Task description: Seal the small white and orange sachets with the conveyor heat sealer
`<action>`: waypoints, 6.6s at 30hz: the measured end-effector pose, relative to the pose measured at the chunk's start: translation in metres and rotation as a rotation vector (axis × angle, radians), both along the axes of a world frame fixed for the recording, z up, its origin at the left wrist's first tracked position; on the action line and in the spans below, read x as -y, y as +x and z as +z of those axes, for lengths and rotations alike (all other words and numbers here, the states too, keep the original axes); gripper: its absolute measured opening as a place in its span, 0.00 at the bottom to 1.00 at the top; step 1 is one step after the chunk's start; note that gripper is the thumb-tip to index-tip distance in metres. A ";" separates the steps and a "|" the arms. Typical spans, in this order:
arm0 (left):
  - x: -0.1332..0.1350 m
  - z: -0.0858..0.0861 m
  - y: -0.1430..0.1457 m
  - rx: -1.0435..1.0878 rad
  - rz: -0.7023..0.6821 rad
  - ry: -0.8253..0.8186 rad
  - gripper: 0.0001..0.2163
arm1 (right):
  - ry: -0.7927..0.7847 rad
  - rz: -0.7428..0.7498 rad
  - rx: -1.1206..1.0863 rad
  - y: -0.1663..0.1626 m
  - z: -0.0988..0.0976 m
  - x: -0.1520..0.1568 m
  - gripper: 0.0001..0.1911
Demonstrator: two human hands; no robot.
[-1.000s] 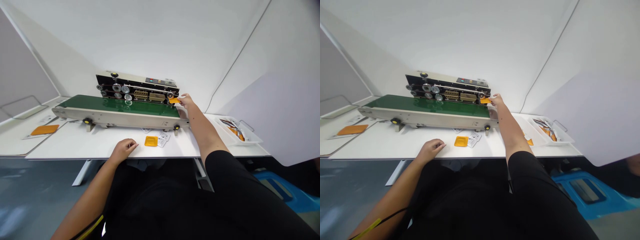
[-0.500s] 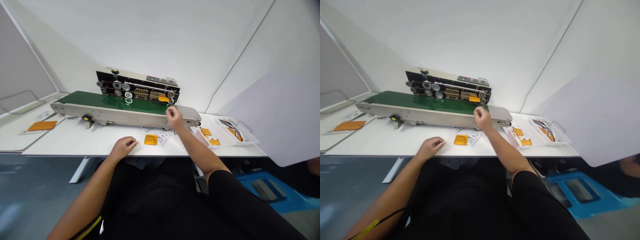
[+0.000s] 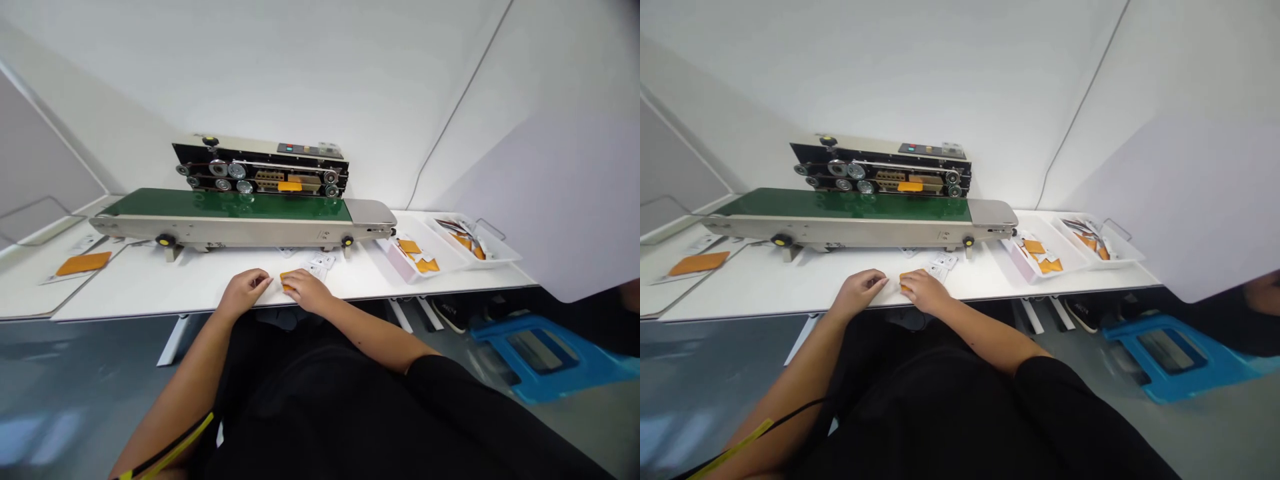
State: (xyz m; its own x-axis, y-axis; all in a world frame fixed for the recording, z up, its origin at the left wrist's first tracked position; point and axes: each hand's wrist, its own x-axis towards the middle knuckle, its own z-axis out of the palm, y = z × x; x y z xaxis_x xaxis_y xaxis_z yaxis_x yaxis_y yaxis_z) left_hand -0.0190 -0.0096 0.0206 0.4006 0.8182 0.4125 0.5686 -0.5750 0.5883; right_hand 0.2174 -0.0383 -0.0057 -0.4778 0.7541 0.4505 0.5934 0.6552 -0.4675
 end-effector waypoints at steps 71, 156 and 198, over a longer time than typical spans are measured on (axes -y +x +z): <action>-0.012 -0.011 -0.005 0.065 -0.055 -0.167 0.23 | 0.240 -0.644 0.264 0.188 0.162 -0.167 0.10; -0.014 -0.012 0.007 -0.365 -0.354 0.168 0.33 | 0.095 -0.627 -0.577 0.119 0.147 -0.123 0.13; -0.005 0.007 0.000 -0.126 -0.276 0.066 0.23 | 0.309 -0.615 -0.429 0.184 0.147 -0.086 0.13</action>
